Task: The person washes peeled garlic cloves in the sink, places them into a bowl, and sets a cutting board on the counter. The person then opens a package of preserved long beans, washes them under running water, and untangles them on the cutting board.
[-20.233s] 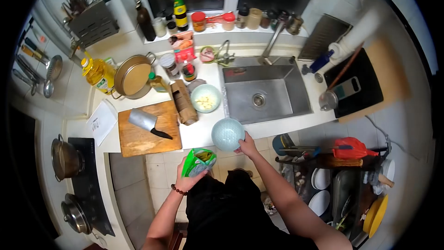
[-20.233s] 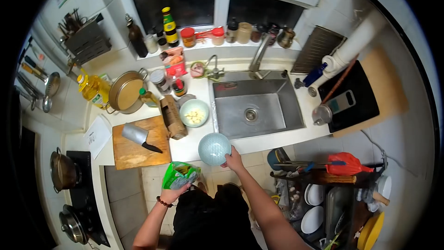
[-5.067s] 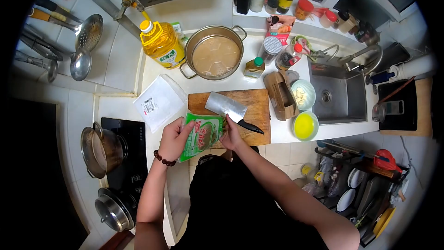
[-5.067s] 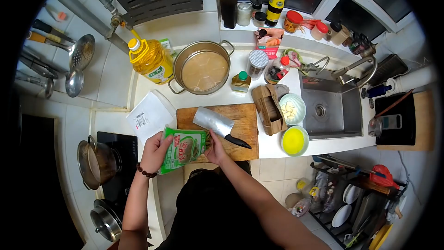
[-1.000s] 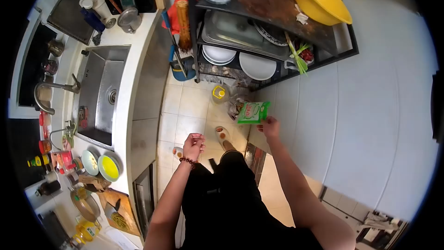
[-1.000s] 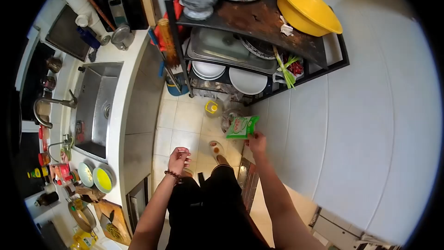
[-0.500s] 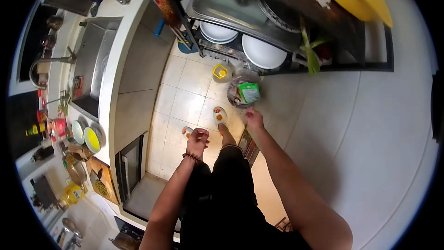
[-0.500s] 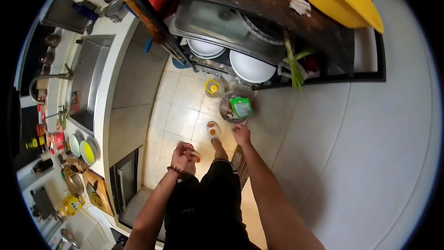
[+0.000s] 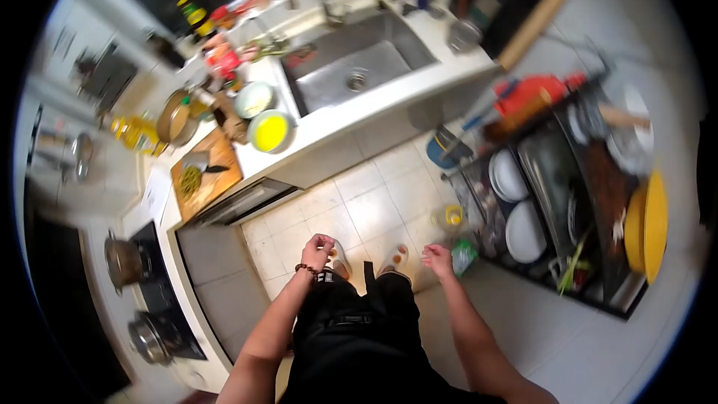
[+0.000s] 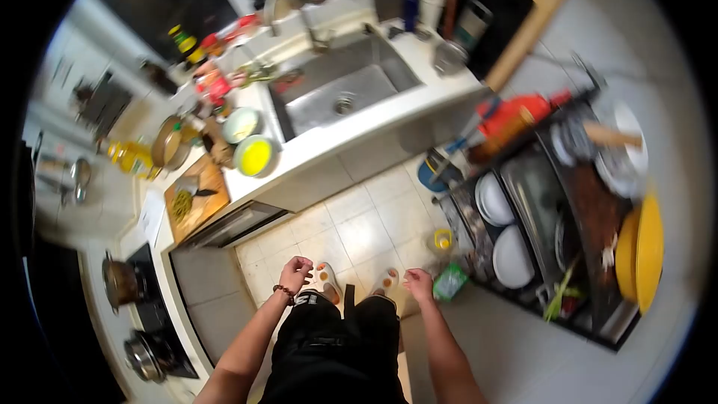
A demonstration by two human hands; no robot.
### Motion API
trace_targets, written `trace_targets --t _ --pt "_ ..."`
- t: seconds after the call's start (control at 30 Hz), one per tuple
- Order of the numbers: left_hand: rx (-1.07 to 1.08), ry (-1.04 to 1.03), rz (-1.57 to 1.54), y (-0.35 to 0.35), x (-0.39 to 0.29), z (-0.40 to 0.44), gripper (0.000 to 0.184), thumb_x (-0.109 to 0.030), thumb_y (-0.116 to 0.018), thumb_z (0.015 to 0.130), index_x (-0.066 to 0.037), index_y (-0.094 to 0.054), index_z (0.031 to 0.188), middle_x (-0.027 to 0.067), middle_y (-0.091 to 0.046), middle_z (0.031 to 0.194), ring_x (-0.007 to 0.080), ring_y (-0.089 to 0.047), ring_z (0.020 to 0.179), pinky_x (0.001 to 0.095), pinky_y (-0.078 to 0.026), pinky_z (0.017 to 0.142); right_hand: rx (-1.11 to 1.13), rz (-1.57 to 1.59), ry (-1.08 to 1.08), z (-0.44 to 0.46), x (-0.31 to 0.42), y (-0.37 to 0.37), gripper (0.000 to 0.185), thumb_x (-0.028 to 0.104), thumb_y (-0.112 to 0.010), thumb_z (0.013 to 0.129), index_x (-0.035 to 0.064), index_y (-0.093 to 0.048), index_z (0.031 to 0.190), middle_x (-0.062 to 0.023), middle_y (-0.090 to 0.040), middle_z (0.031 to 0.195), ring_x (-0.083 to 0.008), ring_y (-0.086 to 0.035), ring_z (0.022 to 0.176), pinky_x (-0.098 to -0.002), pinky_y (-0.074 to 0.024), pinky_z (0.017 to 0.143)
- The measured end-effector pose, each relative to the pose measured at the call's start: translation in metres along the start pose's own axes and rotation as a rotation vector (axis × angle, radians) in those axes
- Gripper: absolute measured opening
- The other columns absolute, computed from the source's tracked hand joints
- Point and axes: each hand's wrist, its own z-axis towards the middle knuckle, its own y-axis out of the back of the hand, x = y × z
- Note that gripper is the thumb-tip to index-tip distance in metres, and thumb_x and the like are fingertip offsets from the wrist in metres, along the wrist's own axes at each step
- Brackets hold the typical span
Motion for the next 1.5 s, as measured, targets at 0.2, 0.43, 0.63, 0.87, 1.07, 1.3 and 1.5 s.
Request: trace_targets --t 0.2,0.43,0.63,0.87,1.07,1.3,1.5 --pt "-0.332 -0.014 -0.307 0.137 0.046 0.010 0.016 -0.021 -0.065 0.096 -0.008 -0.064 0.105 0.0044 -0.068 0.093 0.0162 -0.069 0.078 0.0305 -0.057 0.061 0.349 -0.210 0.290 0.016 0.199 -0.160 0.021 0.015 -0.063 0.099 0.0006 -0.065 0.115 -0.0095 -0.072 0.101 -0.0166 -0.071 0.081 -0.0265 -0.0564 0.069" --pt "-0.731 -0.117 -0.173 0.346 0.088 0.055 0.038 -0.027 -0.079 0.086 -0.003 -0.063 0.111 0.0092 -0.066 0.098 0.0226 -0.068 0.085 0.0343 -0.056 0.071 0.673 -0.419 0.506 -0.006 0.308 -0.400 0.021 0.014 -0.067 0.096 -0.0007 -0.068 0.111 -0.0081 -0.072 0.095 -0.0131 -0.070 0.082 -0.0268 -0.0557 0.072" --pt "-0.849 -0.220 0.335 0.514 0.078 0.116 0.082 -0.028 -0.089 0.073 -0.005 -0.047 0.139 0.0240 -0.051 0.136 0.0389 -0.052 0.123 0.0467 -0.047 0.102 0.629 -0.745 0.639 -0.009 0.331 -0.600 0.026 0.016 -0.072 0.090 -0.0006 -0.068 0.110 -0.0158 -0.073 0.096 -0.0240 -0.071 0.083 -0.0338 -0.0570 0.077" --pt "-0.634 -0.179 0.468 0.590 0.054 0.194 0.106 -0.038 -0.092 0.065 -0.006 -0.037 0.149 0.0233 -0.044 0.144 0.0412 -0.046 0.131 0.0472 -0.044 0.107 0.416 -1.238 0.793 0.025 0.347 -0.718 0.045 0.025 -0.075 0.083 -0.0011 -0.061 0.117 -0.0242 -0.064 0.117 -0.0418 -0.064 0.105 -0.0472 -0.0536 0.089" --pt "-0.476 -0.117 0.821 0.600 0.038 0.213 0.134 -0.052 -0.095 0.051 -0.006 -0.024 0.156 0.0179 -0.037 0.150 0.0388 -0.042 0.135 0.0554 -0.038 0.108 0.368 -1.579 0.687 0.035 0.346 -0.759 0.060 0.026 -0.075 0.082 0.0025 -0.050 0.132 -0.0191 -0.058 0.127 -0.0376 -0.058 0.119 -0.0485 -0.0474 0.101" --pt "-0.408 -0.084 0.875 0.588 0.029 0.228 0.124 -0.046 -0.093 0.058 -0.003 -0.026 0.154 0.0175 -0.041 0.145 0.0381 -0.041 0.136 0.0585 -0.037 0.108 0.403 -1.594 0.724 0.064 0.326 -0.774 0.061 0.023 -0.076 0.081 0.0035 -0.049 0.131 -0.0190 -0.056 0.128 -0.0379 -0.054 0.122 -0.0476 -0.0447 0.104" --pt "-0.431 -0.149 0.898 0.570 0.028 0.235 0.091 -0.040 -0.089 0.064 -0.001 -0.046 0.134 0.0192 -0.056 0.128 0.0369 -0.053 0.123 0.0545 -0.041 0.104 0.261 -1.481 0.757 0.074 0.330 -0.764 0.055 0.023 -0.075 0.083 0.0026 -0.052 0.128 -0.0192 -0.059 0.126 -0.0384 -0.056 0.120 -0.0478 -0.0478 0.100"
